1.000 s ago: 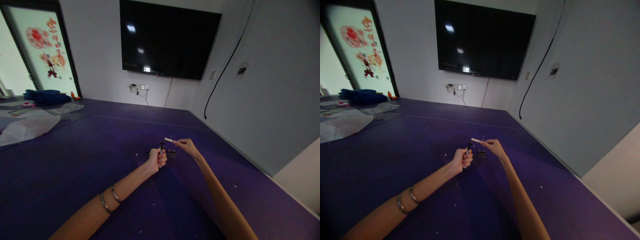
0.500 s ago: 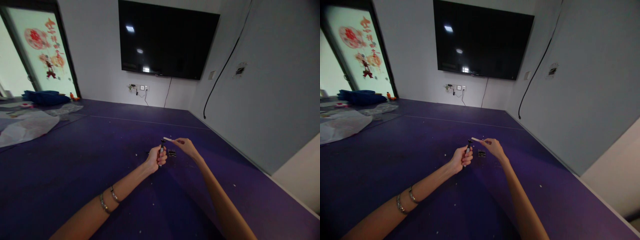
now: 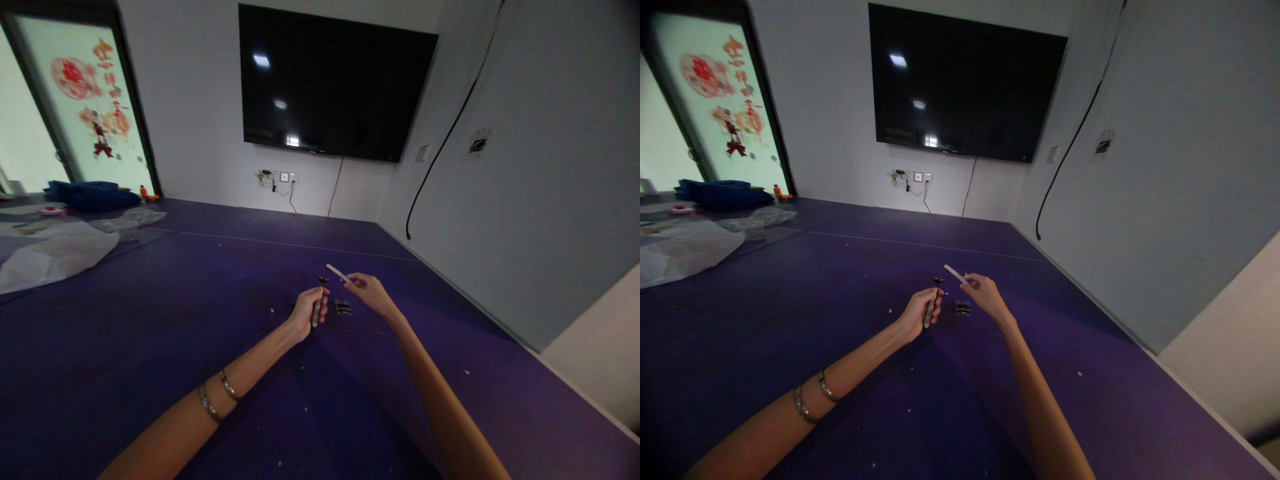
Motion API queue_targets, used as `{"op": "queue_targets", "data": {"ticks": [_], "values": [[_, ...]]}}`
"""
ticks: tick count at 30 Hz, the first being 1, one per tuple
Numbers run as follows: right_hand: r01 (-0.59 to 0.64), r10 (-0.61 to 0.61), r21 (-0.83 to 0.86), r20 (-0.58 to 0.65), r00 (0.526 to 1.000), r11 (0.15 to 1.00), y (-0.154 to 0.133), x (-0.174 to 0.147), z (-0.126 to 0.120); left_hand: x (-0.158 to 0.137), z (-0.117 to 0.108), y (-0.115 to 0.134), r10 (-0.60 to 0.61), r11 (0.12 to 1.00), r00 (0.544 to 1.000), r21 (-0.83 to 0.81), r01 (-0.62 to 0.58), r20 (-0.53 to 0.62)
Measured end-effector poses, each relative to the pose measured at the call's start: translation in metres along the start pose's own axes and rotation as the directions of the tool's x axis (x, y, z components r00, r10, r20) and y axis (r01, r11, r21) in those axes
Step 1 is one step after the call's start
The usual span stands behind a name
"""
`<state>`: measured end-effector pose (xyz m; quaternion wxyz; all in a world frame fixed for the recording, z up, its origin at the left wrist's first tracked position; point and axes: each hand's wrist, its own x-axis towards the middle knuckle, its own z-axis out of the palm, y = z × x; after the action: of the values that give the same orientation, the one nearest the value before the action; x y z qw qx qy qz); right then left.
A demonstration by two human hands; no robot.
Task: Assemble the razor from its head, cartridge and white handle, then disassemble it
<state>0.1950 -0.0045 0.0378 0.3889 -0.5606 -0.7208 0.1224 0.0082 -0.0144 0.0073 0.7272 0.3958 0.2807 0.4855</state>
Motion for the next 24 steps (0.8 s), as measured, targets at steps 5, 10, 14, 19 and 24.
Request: {"op": "queue_targets", "data": {"ticks": [5, 10, 14, 19, 24], "values": [[-0.113, 0.116, 0.077, -0.033, 0.993, 0.991, -0.012, -0.003, -0.001, 0.003, -0.004, 0.001, 0.102, 0.993, 0.995, 0.055, -0.101, -0.020], [-0.114, 0.105, -0.065, -0.120, 0.987, 0.991, -0.018, -0.006, 0.005, 0.004, -0.004, 0.006, 0.160, 0.984, 0.987, 0.076, -0.160, 0.003], [-0.133, 0.136, -0.284, -0.008, 0.991, 0.950, -0.018, -0.014, 0.025, 0.002, -0.003, 0.009, 0.185, 0.980, 0.983, 0.075, -0.185, 0.013], [-0.182, 0.268, -0.373, 0.196, 0.943, 0.910, -0.013, -0.022, 0.054, 0.001, -0.003, 0.010, 0.205, 0.975, 0.979, 0.079, -0.205, 0.015], [-0.176, 0.292, -0.423, 0.226, 0.929, 0.889, -0.008, -0.026, 0.068, 0.001, -0.003, 0.010, 0.216, 0.972, 0.976, 0.093, -0.217, 0.022]]}}
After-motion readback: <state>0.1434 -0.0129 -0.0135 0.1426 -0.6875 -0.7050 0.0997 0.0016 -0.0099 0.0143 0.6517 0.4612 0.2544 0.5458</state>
